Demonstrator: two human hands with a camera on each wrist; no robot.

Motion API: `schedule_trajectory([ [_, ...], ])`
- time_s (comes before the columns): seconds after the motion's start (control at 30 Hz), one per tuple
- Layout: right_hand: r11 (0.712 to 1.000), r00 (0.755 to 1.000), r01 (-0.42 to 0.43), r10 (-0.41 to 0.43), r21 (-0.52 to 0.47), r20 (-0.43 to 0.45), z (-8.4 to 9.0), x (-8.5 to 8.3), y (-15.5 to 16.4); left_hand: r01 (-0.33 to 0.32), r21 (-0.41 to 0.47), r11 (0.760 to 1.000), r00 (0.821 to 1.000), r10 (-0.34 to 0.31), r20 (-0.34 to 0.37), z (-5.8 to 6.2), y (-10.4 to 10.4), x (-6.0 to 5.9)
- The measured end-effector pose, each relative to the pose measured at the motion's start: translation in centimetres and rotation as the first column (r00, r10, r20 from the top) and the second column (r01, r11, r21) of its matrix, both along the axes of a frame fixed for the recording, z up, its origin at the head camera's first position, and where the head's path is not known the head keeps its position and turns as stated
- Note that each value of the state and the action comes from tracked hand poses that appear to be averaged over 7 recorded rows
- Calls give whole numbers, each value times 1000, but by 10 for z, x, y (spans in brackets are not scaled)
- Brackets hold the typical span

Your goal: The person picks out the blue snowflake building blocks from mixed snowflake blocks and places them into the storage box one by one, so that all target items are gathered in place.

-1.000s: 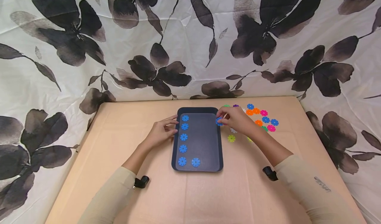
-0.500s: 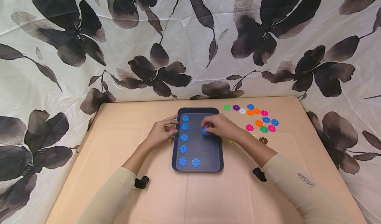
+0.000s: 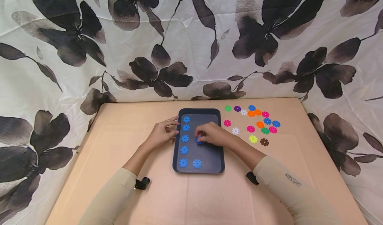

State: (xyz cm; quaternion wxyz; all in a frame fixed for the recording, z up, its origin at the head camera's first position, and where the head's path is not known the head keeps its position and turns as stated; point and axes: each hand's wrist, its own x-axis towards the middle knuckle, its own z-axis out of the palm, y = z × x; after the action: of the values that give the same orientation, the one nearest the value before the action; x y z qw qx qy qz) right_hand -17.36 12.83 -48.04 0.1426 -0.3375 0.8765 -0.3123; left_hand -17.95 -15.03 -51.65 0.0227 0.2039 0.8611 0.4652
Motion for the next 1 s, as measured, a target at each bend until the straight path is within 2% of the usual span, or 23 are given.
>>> schedule_trajectory([
  [0.3,999,997,-45,45,8,56,-5,4,-9,4,8,1000,1000,-4,1,1,0,0],
  [0.67,992,993,-112,109,64,44,-11,7,-12,-3,2,1000,1000,3,29,3,0,1],
  [1.0,989,991,-126,123,82,48,-16,7,-13,7,11,1000,999,-7,34,1,0,-1],
])
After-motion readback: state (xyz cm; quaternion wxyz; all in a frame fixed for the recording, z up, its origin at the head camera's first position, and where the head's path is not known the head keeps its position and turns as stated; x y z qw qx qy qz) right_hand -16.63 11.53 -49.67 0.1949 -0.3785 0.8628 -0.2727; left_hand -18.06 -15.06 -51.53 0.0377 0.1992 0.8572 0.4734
